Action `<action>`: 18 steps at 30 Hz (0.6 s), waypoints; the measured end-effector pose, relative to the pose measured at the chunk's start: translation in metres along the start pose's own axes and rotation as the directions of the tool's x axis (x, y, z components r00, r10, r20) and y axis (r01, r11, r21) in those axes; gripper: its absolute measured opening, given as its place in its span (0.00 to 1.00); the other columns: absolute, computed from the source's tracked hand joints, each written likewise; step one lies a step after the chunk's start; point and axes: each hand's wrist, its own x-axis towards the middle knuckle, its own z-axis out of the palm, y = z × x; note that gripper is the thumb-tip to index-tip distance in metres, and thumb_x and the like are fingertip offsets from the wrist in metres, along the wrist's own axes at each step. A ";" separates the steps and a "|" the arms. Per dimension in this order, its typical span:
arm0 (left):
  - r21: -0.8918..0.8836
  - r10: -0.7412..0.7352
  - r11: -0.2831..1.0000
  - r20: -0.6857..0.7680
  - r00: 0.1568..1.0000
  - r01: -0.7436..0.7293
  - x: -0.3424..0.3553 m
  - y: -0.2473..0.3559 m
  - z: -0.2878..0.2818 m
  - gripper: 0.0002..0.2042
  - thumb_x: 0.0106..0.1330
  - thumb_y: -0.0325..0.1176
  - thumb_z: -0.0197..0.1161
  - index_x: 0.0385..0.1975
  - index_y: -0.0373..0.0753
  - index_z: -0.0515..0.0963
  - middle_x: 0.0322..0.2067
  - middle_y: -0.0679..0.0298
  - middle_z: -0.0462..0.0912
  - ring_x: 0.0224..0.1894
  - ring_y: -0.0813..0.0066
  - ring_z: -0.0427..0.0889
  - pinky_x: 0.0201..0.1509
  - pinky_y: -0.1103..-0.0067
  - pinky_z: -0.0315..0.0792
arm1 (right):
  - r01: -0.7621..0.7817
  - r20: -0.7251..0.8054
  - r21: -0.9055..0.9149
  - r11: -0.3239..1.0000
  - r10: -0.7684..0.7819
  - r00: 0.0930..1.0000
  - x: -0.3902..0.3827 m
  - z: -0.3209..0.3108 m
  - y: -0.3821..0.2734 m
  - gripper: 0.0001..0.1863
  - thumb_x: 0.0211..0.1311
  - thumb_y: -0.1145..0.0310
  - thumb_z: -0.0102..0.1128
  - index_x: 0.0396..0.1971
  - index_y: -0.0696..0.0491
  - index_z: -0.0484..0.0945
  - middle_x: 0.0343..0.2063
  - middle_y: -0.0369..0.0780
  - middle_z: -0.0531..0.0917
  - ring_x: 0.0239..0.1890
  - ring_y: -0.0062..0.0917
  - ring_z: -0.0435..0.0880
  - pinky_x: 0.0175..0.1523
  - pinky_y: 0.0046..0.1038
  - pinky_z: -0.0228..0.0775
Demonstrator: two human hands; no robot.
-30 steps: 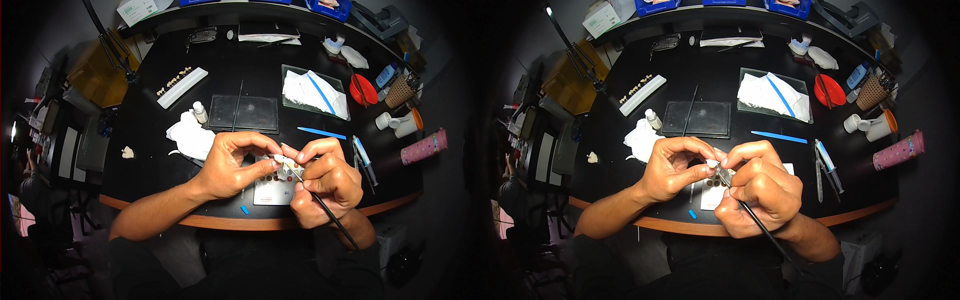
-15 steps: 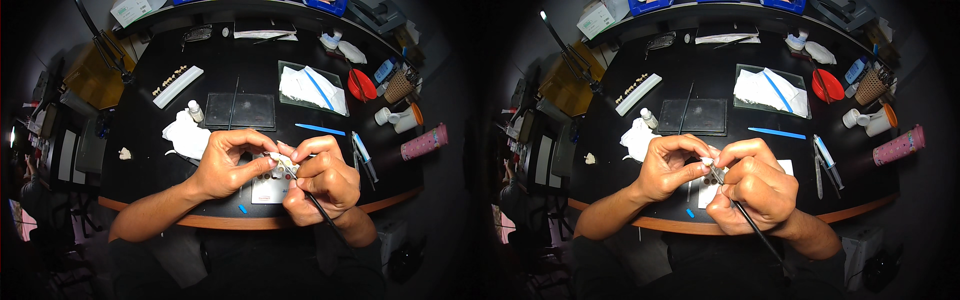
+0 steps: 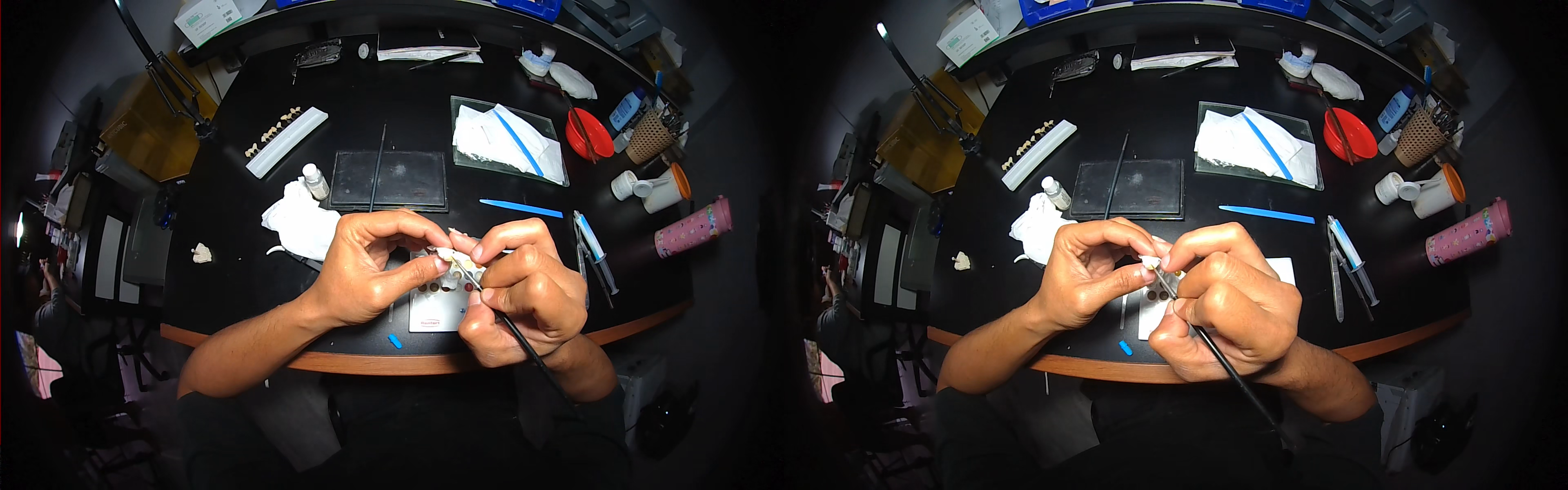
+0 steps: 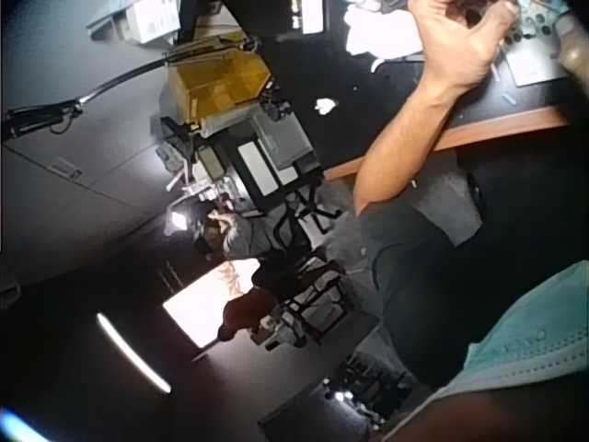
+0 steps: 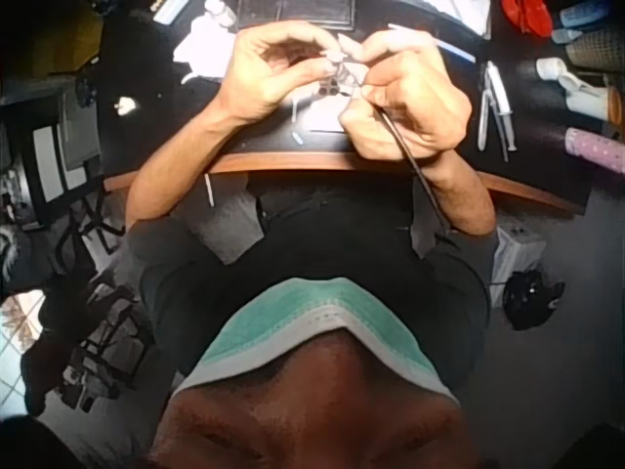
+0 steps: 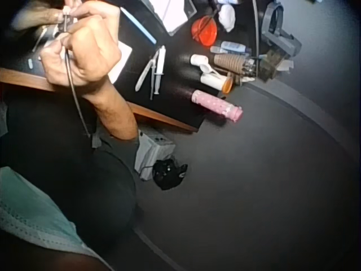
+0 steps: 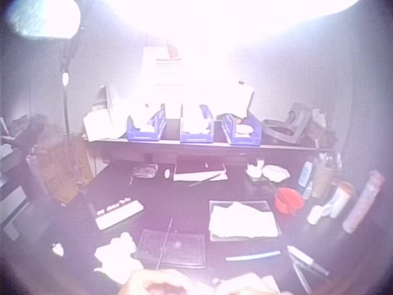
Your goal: The person stains a dental crown using a fine brush and a color palette while holding it in a tissue, then holds the crown by hand and reaches out to hand an item to another person.
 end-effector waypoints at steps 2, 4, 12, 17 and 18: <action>0.000 0.001 1.000 -0.001 1.000 -0.001 0.000 0.000 0.000 0.09 0.60 0.19 0.69 0.40 0.31 0.82 0.39 0.57 0.85 0.41 0.76 0.82 0.48 0.80 0.76 | 0.002 0.002 -0.001 1.000 -0.002 1.000 0.000 0.000 0.000 0.09 0.39 0.81 0.62 0.15 0.54 0.69 0.16 0.36 0.74 0.31 0.31 0.83 0.32 0.25 0.75; 0.001 -0.003 1.000 -0.007 1.000 0.003 0.000 0.000 0.000 0.09 0.60 0.20 0.69 0.40 0.31 0.82 0.39 0.57 0.85 0.41 0.76 0.82 0.47 0.80 0.76 | -0.001 -0.003 -0.004 1.000 0.001 1.000 0.000 0.001 0.000 0.09 0.38 0.81 0.61 0.15 0.54 0.69 0.16 0.36 0.74 0.31 0.31 0.83 0.32 0.25 0.75; -0.004 0.000 1.000 -0.010 1.000 0.000 -0.001 0.000 0.000 0.09 0.60 0.20 0.69 0.40 0.31 0.82 0.39 0.57 0.85 0.40 0.76 0.82 0.46 0.80 0.76 | 0.004 0.005 0.000 1.000 -0.004 1.000 -0.001 0.000 0.002 0.09 0.37 0.81 0.61 0.15 0.54 0.70 0.16 0.35 0.74 0.30 0.31 0.83 0.32 0.26 0.75; 0.000 0.002 1.000 -0.004 1.000 -0.002 -0.001 0.000 0.000 0.09 0.60 0.20 0.69 0.40 0.32 0.82 0.38 0.58 0.85 0.40 0.77 0.82 0.46 0.80 0.75 | -0.005 -0.002 0.013 1.000 0.005 1.000 0.001 0.000 0.000 0.09 0.36 0.81 0.61 0.15 0.54 0.70 0.15 0.35 0.74 0.30 0.31 0.83 0.32 0.26 0.75; 0.001 0.002 1.000 -0.004 1.000 -0.002 0.000 0.000 0.000 0.09 0.60 0.20 0.69 0.40 0.32 0.82 0.38 0.58 0.85 0.39 0.77 0.82 0.46 0.80 0.75 | -0.006 -0.001 0.014 1.000 0.006 1.000 0.001 0.000 0.000 0.08 0.36 0.81 0.61 0.15 0.54 0.70 0.15 0.35 0.74 0.30 0.31 0.83 0.32 0.26 0.75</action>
